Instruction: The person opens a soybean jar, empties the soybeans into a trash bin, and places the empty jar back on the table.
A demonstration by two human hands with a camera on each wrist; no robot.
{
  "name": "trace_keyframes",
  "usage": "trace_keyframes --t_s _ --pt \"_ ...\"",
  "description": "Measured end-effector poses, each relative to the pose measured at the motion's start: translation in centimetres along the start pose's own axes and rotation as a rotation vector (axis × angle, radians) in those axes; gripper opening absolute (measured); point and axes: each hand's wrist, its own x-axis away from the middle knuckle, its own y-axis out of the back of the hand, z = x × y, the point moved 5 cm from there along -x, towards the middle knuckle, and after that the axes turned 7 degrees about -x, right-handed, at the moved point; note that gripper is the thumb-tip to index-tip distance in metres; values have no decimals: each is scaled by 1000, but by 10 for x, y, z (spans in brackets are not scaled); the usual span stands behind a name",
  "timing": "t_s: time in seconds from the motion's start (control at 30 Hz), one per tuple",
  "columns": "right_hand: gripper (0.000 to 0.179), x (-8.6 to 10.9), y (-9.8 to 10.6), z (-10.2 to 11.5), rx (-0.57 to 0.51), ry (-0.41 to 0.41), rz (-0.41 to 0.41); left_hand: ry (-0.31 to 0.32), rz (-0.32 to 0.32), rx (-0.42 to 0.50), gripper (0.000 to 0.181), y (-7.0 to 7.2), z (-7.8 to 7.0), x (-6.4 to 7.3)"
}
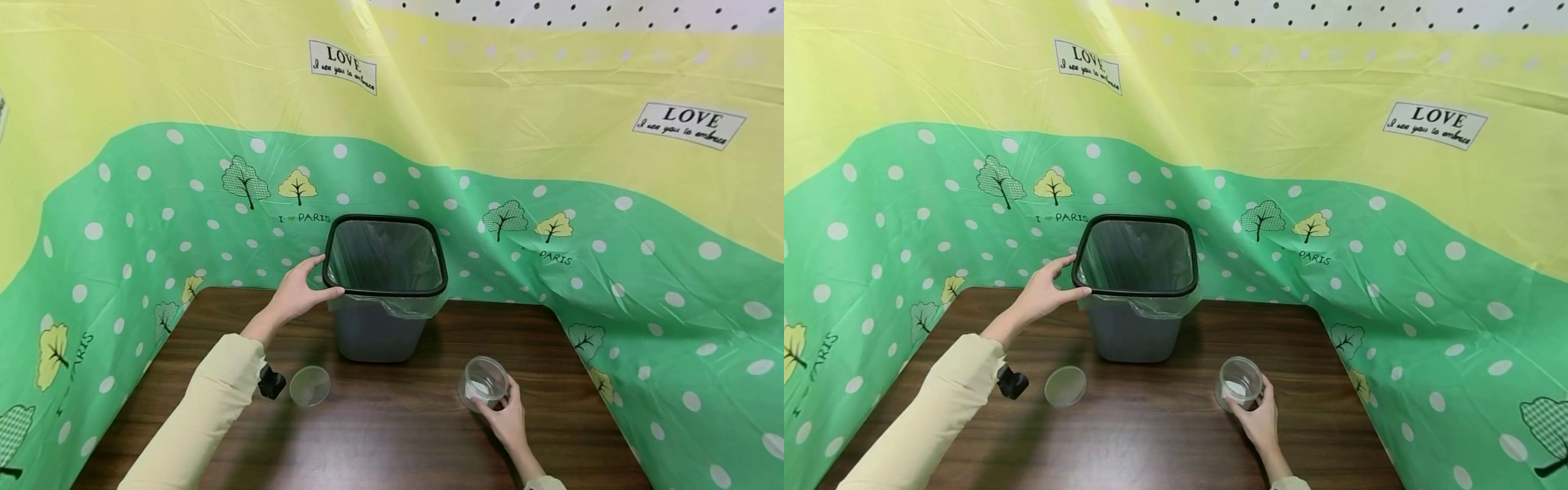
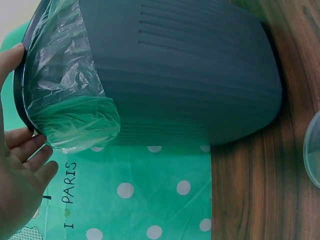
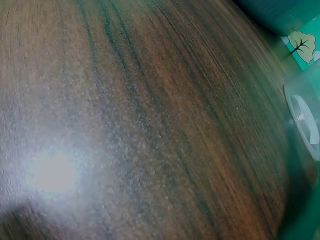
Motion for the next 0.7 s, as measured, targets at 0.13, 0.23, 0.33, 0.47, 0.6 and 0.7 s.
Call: trace_keyframes --t_s 0.13,0.23,0.33,0.47,0.6,0.7 --pt "86 -1 3 -11 25 15 -11 -3 6 7 87 -1 -2 0" --pt "90 3 5 8 58 35 -6 -7 11 9 88 -2 -2 0" --pt "93 3 10 22 84 54 24 -14 14 8 88 -3 -2 0" --pt "96 -9 20 16 119 100 47 -30 13 -18 87 -1 -2 1" --pt "98 -23 30 20 204 145 71 -62 3 -69 86 1 -4 4" --pt "100 -33 35 31 268 177 122 -89 -11 -108 85 4 -4 8"
